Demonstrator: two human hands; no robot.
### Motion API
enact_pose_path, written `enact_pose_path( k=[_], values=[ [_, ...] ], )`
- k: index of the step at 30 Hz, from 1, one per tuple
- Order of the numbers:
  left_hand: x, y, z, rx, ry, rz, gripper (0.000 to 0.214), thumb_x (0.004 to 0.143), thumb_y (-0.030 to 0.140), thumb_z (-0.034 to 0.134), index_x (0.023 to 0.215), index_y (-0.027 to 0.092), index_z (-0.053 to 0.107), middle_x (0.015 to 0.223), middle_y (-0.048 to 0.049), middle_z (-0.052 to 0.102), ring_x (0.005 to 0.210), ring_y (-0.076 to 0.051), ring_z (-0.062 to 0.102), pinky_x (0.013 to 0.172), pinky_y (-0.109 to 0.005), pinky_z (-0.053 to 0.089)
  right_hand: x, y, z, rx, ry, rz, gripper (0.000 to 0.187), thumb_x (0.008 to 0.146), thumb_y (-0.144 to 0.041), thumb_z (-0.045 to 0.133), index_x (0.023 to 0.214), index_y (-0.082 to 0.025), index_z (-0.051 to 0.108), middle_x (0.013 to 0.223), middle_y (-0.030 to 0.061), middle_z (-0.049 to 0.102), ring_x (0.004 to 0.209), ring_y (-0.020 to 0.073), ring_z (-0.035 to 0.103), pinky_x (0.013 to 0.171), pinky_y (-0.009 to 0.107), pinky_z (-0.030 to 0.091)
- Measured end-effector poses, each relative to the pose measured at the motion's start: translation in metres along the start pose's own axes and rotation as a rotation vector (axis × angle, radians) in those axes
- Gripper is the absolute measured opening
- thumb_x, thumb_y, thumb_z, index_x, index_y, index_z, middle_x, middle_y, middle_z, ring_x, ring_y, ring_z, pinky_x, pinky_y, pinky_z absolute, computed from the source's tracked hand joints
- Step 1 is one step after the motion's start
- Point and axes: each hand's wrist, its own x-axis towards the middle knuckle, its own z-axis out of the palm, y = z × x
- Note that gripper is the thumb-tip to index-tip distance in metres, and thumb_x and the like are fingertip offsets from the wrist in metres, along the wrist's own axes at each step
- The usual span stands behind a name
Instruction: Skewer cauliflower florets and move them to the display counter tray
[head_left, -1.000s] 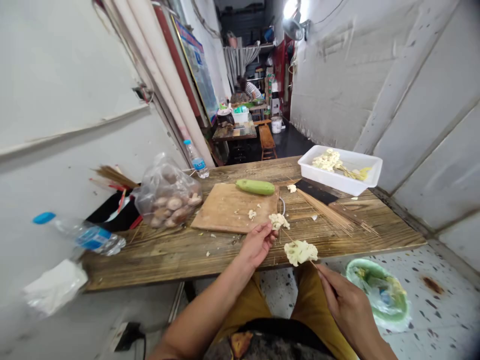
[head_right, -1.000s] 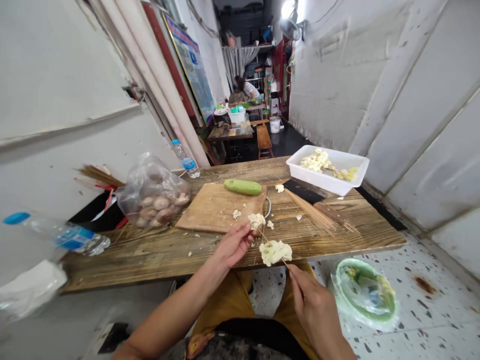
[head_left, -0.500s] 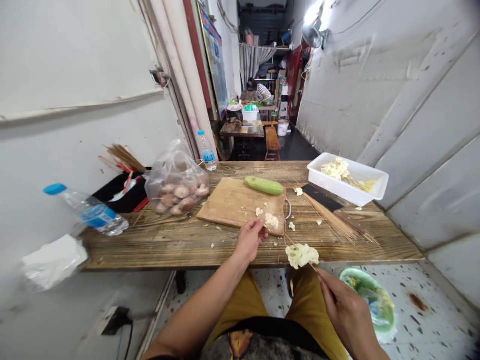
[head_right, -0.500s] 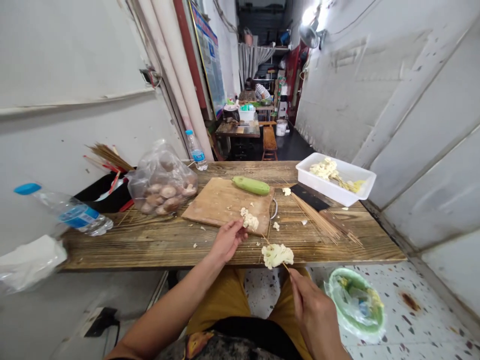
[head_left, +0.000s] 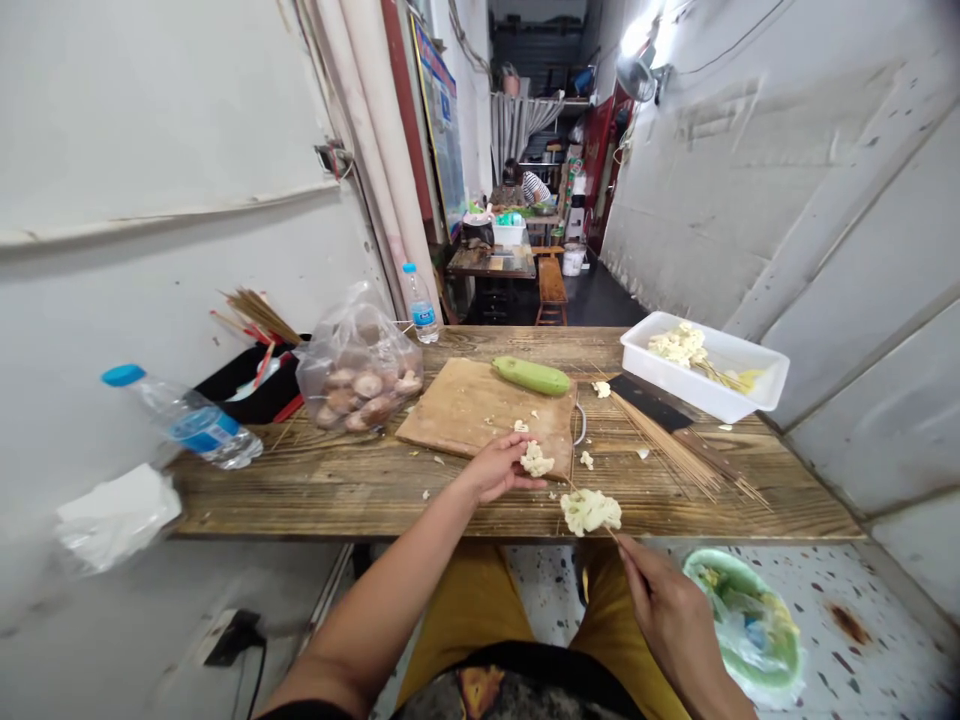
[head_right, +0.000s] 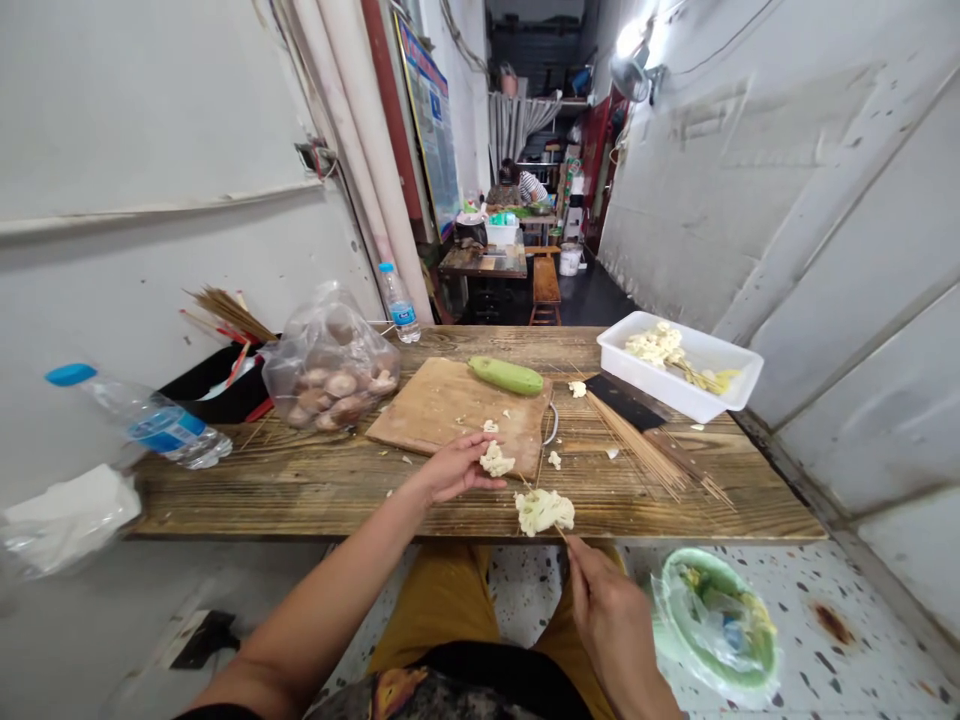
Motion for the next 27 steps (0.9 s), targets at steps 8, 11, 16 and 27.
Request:
enact_pose_path(
  k=[8, 11, 16, 27],
  values=[
    [-0.003, -0.017, 0.014, -0.163, -0.062, 0.020, 0.046, 0.076, 0.015, 0.070, 0.119, 0.019, 0.053, 0.090, -0.0064, 0.066, 0.082, -0.016, 0.064, 0.081, -0.036, 0.053, -0.005, 0.000, 0.006, -0.007, -0.041, 0.013, 0.029, 0.093, -0.020, 0.043, 0.106, -0.012, 0.067, 0.096, 0.0085, 0.074, 0.081, 0.0174, 0.072, 0.071, 0.026, 0.059],
    [-0.003, -0.019, 0.014, -0.102, -0.002, 0.119, 0.058, 0.064, 0.010, 0.079, 0.116, 0.016, 0.054, 0.086, -0.0041, 0.067, 0.077, -0.013, 0.063, 0.074, -0.026, 0.049, -0.011, 0.005, 0.003, -0.008, -0.018, 0.007, 0.026, 0.092, -0.020, 0.044, 0.104, -0.012, 0.067, 0.095, 0.0080, 0.074, 0.080, 0.0169, 0.072, 0.071, 0.025, 0.059],
    [-0.002, -0.020, 0.011, -0.080, 0.024, 0.153, 0.036, 0.058, 0.013, 0.083, 0.088, 0.011, 0.063, 0.077, -0.0028, 0.066, 0.068, -0.008, 0.058, 0.063, -0.019, 0.044, -0.014, 0.011, -0.007, 0.002, 0.042, -0.021, 0.024, 0.092, -0.020, 0.047, 0.106, -0.011, 0.065, 0.097, 0.0082, 0.074, 0.083, 0.0154, 0.071, 0.076, 0.023, 0.057],
    [-0.009, -0.031, 0.020, -0.363, 0.018, -0.043, 0.018, 0.075, 0.012, 0.070, 0.088, 0.015, 0.059, 0.082, -0.0032, 0.065, 0.076, -0.016, 0.067, 0.062, -0.024, 0.055, -0.005, 0.004, -0.010, -0.018, -0.029, 0.012, 0.029, 0.093, -0.018, 0.044, 0.113, -0.015, 0.065, 0.099, 0.0079, 0.073, 0.082, 0.0157, 0.071, 0.071, 0.023, 0.057]
  ],
)
